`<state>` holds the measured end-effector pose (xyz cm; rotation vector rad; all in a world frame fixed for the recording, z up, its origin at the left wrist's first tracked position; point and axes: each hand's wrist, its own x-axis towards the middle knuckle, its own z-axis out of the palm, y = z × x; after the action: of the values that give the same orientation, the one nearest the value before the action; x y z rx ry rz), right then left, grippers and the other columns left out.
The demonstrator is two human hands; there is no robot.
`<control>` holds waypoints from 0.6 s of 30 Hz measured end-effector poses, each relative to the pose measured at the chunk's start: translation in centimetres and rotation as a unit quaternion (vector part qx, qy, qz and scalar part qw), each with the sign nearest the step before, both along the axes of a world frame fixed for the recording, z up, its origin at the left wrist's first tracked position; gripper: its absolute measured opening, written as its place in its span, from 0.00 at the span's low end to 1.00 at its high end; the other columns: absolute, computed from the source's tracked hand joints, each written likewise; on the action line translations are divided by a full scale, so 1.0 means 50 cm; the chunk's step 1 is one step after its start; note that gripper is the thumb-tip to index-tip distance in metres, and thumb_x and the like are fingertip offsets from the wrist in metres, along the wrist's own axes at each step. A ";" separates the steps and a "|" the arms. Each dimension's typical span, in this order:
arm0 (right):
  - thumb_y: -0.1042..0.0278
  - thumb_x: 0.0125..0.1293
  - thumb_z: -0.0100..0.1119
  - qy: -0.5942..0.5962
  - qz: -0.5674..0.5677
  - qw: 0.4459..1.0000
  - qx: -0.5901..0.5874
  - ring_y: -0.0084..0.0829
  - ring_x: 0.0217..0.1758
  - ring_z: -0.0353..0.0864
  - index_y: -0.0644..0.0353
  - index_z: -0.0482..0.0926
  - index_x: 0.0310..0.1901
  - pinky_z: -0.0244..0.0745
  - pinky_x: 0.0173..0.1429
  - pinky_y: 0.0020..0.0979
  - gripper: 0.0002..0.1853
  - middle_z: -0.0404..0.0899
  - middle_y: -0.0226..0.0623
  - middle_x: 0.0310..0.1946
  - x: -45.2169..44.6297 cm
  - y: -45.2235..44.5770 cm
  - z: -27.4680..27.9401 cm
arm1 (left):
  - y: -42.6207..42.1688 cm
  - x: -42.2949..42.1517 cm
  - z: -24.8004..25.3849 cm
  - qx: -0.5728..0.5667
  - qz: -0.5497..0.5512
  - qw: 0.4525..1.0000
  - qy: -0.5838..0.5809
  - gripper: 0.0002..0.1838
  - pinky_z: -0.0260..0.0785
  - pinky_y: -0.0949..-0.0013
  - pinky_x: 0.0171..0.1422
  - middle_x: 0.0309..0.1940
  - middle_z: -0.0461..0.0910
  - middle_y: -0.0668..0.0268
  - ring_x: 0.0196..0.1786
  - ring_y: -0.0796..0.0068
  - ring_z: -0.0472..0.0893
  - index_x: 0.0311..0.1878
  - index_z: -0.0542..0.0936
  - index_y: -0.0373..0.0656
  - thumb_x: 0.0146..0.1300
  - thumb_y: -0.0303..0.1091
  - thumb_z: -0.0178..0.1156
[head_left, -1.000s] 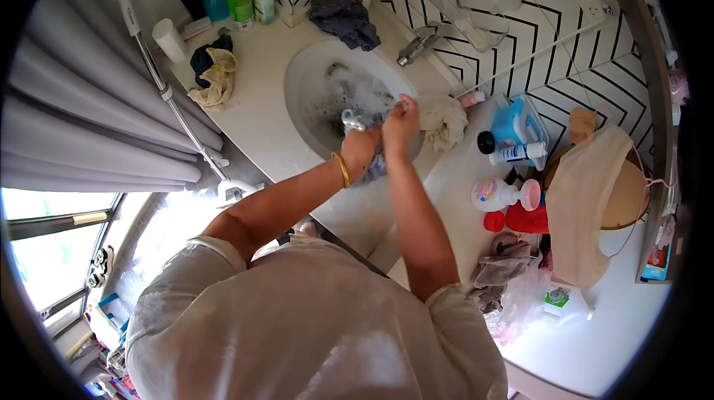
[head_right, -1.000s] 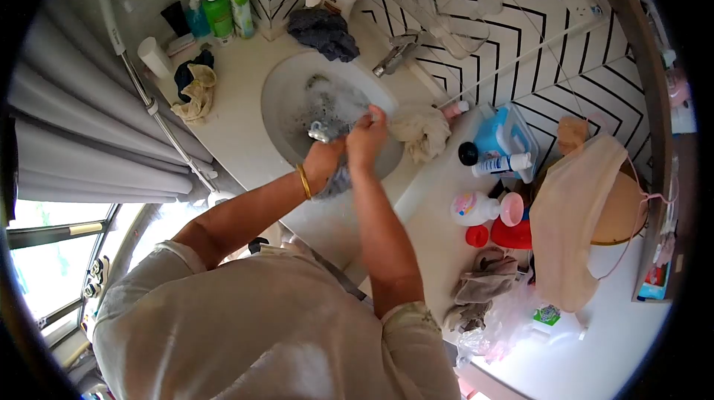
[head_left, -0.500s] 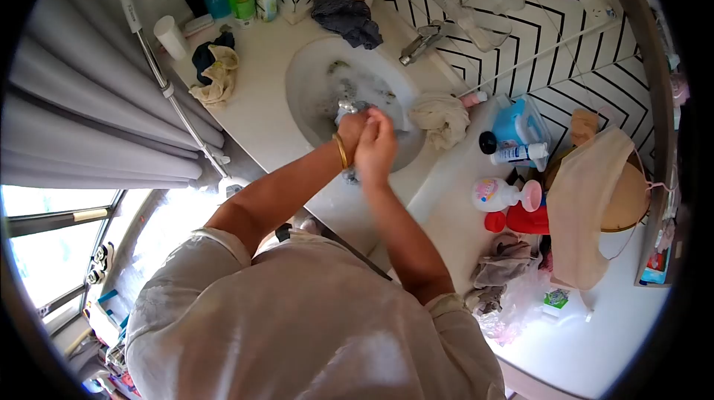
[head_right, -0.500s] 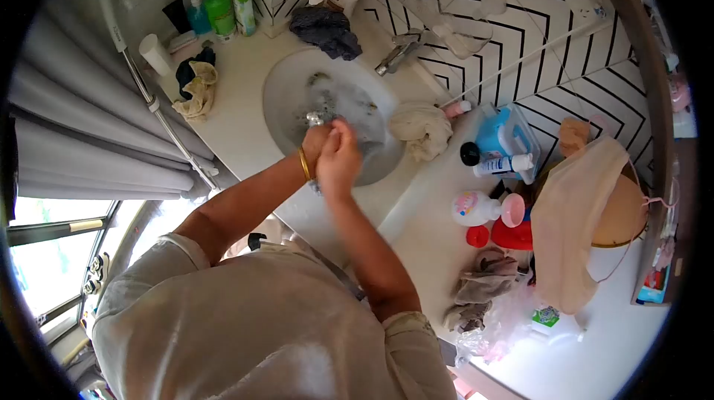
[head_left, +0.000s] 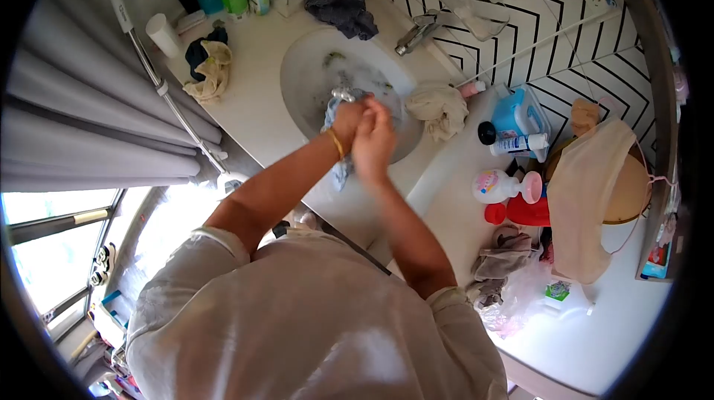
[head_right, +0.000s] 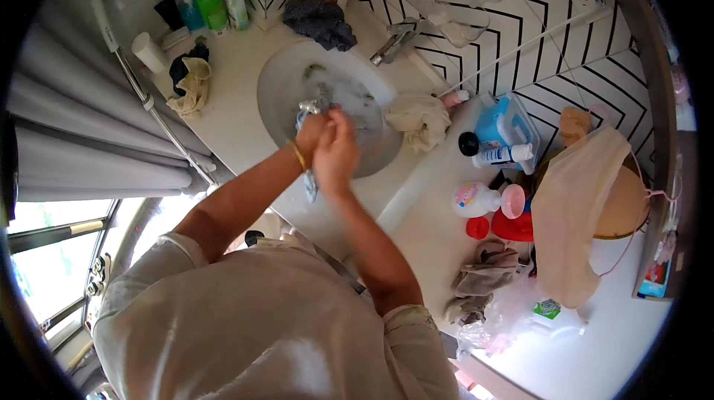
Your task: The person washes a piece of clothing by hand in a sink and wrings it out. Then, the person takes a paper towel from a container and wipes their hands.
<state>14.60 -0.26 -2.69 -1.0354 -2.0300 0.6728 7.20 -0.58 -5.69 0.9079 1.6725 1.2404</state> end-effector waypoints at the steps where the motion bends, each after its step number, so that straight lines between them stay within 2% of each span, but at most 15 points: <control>1: 0.72 0.61 0.45 0.008 0.002 1.000 -0.020 0.43 0.39 0.76 0.64 0.73 0.44 0.70 0.44 0.35 0.12 0.77 0.48 0.37 -0.004 -0.002 0.003 | -0.012 -0.003 0.035 -0.022 -0.006 0.999 -0.044 0.17 0.69 0.68 0.42 0.39 0.78 0.55 0.39 0.65 0.78 0.49 0.75 0.43 0.56 0.37 0.53; 2: 0.71 0.62 0.45 0.015 0.003 0.999 -0.040 0.39 0.37 0.76 0.64 0.73 0.44 0.70 0.42 0.34 0.11 0.77 0.47 0.35 -0.009 -0.005 0.007 | -0.025 -0.006 0.070 -0.046 -0.011 0.995 -0.087 0.18 0.68 0.69 0.43 0.39 0.78 0.55 0.40 0.67 0.77 0.50 0.75 0.43 0.56 0.37 0.54; 3: 0.71 0.61 0.45 0.027 -0.029 0.997 -0.071 0.44 0.39 0.76 0.62 0.73 0.44 0.70 0.44 0.36 0.11 0.77 0.48 0.36 -0.004 0.056 -0.043 | -0.015 0.012 0.003 0.009 0.037 0.990 -0.137 0.18 0.68 0.69 0.43 0.40 0.78 0.55 0.40 0.66 0.78 0.50 0.75 0.43 0.56 0.37 0.54; 4: 0.71 0.61 0.45 0.040 -0.064 0.992 -0.099 0.49 0.41 0.76 0.61 0.73 0.44 0.70 0.45 0.38 0.11 0.77 0.49 0.38 0.003 0.107 -0.067 | -0.009 0.036 0.000 0.065 0.096 0.970 -0.216 0.18 0.69 0.69 0.43 0.41 0.78 0.53 0.40 0.64 0.78 0.50 0.74 0.42 0.56 0.37 0.54; 5: 0.71 0.61 0.46 0.014 -0.103 0.985 -0.139 0.49 0.42 0.76 0.61 0.73 0.44 0.70 0.45 0.38 0.11 0.76 0.49 0.39 0.009 0.120 -0.014 | -0.006 0.059 0.007 0.127 0.149 0.937 -0.288 0.18 0.69 0.69 0.43 0.41 0.77 0.52 0.41 0.63 0.79 0.51 0.74 0.42 0.57 0.37 0.53; 8: 0.71 0.62 0.45 -0.028 -0.016 0.999 -0.009 0.48 0.41 0.76 0.65 0.72 0.45 0.70 0.45 0.38 0.12 0.76 0.51 0.40 0.022 0.046 0.004 | -0.010 0.018 0.027 0.043 0.050 0.996 -0.059 0.18 0.68 0.69 0.43 0.39 0.77 0.49 0.38 0.63 0.79 0.50 0.73 0.38 0.59 0.36 0.51; 9: 0.72 0.62 0.44 0.000 0.030 0.999 0.025 0.46 0.42 0.77 0.67 0.71 0.48 0.70 0.46 0.38 0.14 0.76 0.50 0.41 0.016 -0.008 0.019 | -0.009 -0.015 0.033 -0.011 -0.106 0.966 0.235 0.17 0.68 0.69 0.45 0.40 0.76 0.48 0.40 0.61 0.79 0.51 0.72 0.39 0.61 0.36 0.48; 12: 0.71 0.61 0.45 0.003 -0.034 0.999 -0.031 0.47 0.43 0.77 0.65 0.71 0.49 0.70 0.48 0.38 0.15 0.77 0.49 0.41 0.010 0.061 0.001 | -0.017 0.019 0.008 0.055 -0.001 0.994 0.093 0.18 0.68 0.68 0.44 0.40 0.76 0.48 0.41 0.56 0.78 0.52 0.72 0.39 0.60 0.36 0.49; 13: 0.71 0.61 0.44 -0.002 -0.091 0.964 -0.248 0.46 0.44 0.76 0.64 0.71 0.50 0.70 0.48 0.38 0.16 0.77 0.49 0.41 0.011 0.097 0.035 | -0.014 0.044 0.004 0.127 0.046 0.987 -0.085 0.17 0.68 0.65 0.45 0.42 0.75 0.48 0.42 0.52 0.76 0.52 0.72 0.41 0.59 0.35 0.49; 16: 0.71 0.61 0.45 -0.021 -0.034 0.999 -0.016 0.46 0.44 0.77 0.64 0.71 0.50 0.70 0.48 0.38 0.16 0.77 0.50 0.40 0.036 0.082 -0.026 | -0.012 0.032 0.007 0.149 0.015 0.980 0.134 0.15 0.69 0.64 0.38 0.33 0.78 0.52 0.36 0.55 0.77 0.43 0.75 0.40 0.61 0.39 0.48; 17: 0.71 0.60 0.45 -0.005 0.007 0.999 0.042 0.47 0.44 0.76 0.63 0.72 0.50 0.71 0.47 0.37 0.16 0.77 0.50 0.40 0.024 0.018 0.011 | -0.002 0.006 0.016 0.036 -0.046 0.970 0.234 0.14 0.69 0.64 0.38 0.33 0.77 0.51 0.36 0.56 0.77 0.42 0.76 0.41 0.61 0.40 0.49; 18: 0.71 0.61 0.46 -0.015 0.003 0.999 0.039 0.46 0.44 0.77 0.62 0.72 0.50 0.70 0.48 0.36 0.16 0.77 0.49 0.39 0.019 0.016 0.009 | 0.000 0.010 0.001 0.073 -0.027 0.966 0.246 0.14 0.69 0.65 0.38 0.33 0.78 0.52 0.34 0.57 0.77 0.42 0.76 0.40 0.60 0.40 0.50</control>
<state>15.53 0.56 -2.27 -1.0008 -2.0696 0.5786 7.71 -0.58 -5.65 1.4337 1.9338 1.1726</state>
